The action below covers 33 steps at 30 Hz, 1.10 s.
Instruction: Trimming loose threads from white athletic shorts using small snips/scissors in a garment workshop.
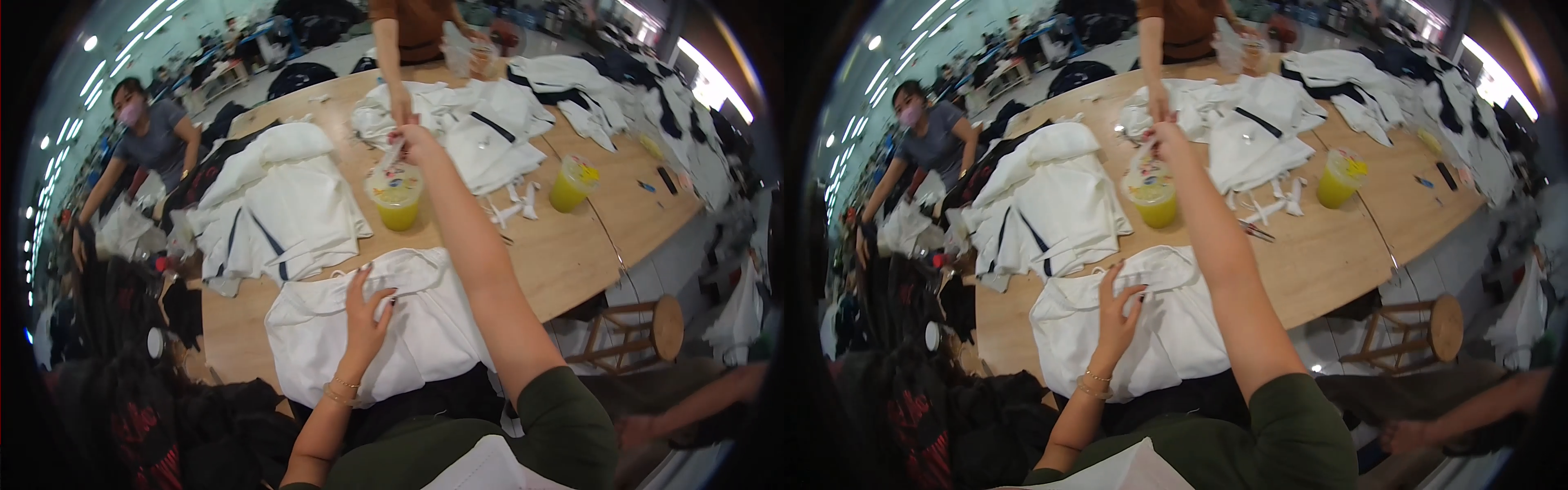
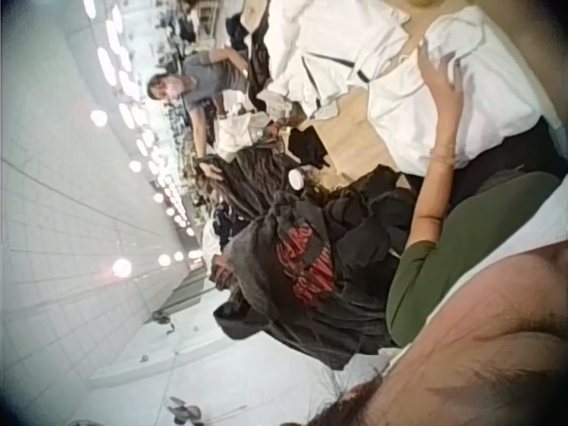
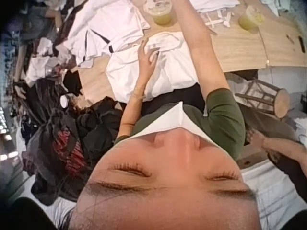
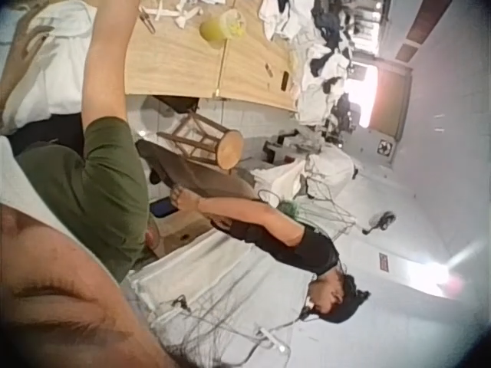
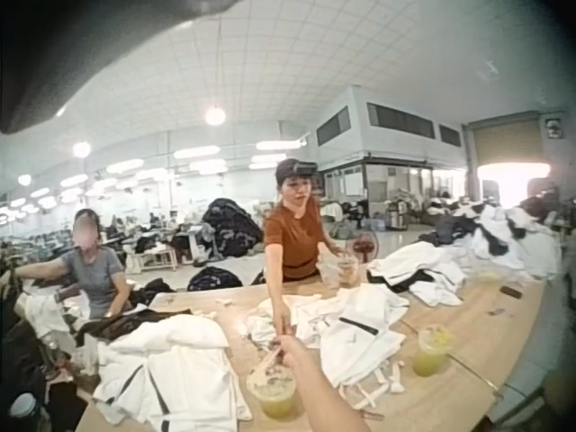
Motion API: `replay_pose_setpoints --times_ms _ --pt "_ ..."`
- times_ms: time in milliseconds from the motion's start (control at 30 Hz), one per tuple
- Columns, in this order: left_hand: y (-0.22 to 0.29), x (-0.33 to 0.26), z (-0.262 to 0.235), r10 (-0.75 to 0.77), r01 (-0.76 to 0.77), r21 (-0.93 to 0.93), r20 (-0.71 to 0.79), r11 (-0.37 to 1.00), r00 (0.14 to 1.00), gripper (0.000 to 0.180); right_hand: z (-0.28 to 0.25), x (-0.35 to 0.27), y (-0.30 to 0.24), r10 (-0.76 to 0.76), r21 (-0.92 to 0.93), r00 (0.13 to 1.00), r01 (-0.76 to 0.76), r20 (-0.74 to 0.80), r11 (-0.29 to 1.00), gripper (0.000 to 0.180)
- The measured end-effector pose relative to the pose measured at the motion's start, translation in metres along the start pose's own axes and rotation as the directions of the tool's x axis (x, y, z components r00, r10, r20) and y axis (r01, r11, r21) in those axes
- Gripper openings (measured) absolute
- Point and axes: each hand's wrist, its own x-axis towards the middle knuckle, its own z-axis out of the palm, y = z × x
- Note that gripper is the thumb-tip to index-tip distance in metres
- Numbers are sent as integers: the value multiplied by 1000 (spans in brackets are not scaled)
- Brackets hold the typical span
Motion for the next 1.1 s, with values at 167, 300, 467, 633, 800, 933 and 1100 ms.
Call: replay_pose_setpoints --times_ms 167,300,467,633,800,933,1100 --pt "5 6 -17 -169 142 -252 -90 957 982 18 -9 -31 29 -53 61 994 47 98 997 11" --pt "8 15 -8 -355 331 -650 100 684 930 22 -39 -109 55 -125 -203 968 170 218 964 18" --pt "42 24 23 -358 480 -743 338 467 870 26 -77 -209 101 -116 -290 930 225 348 930 21" --pt "46 12 47 -227 577 -710 534 403 815 22 -96 -240 127 -109 -371 946 223 305 901 21" --pt "53 1 54 -231 628 -672 589 394 775 19 -105 -245 153 -251 -265 938 312 241 912 26" --pt "54 -9 53 -268 653 -682 596 329 757 18 -94 -255 159 -365 -143 926 376 97 916 29" --pt "59 -24 50 -193 749 -603 729 274 657 20 -100 -252 161 -528 -152 848 516 -52 843 33"
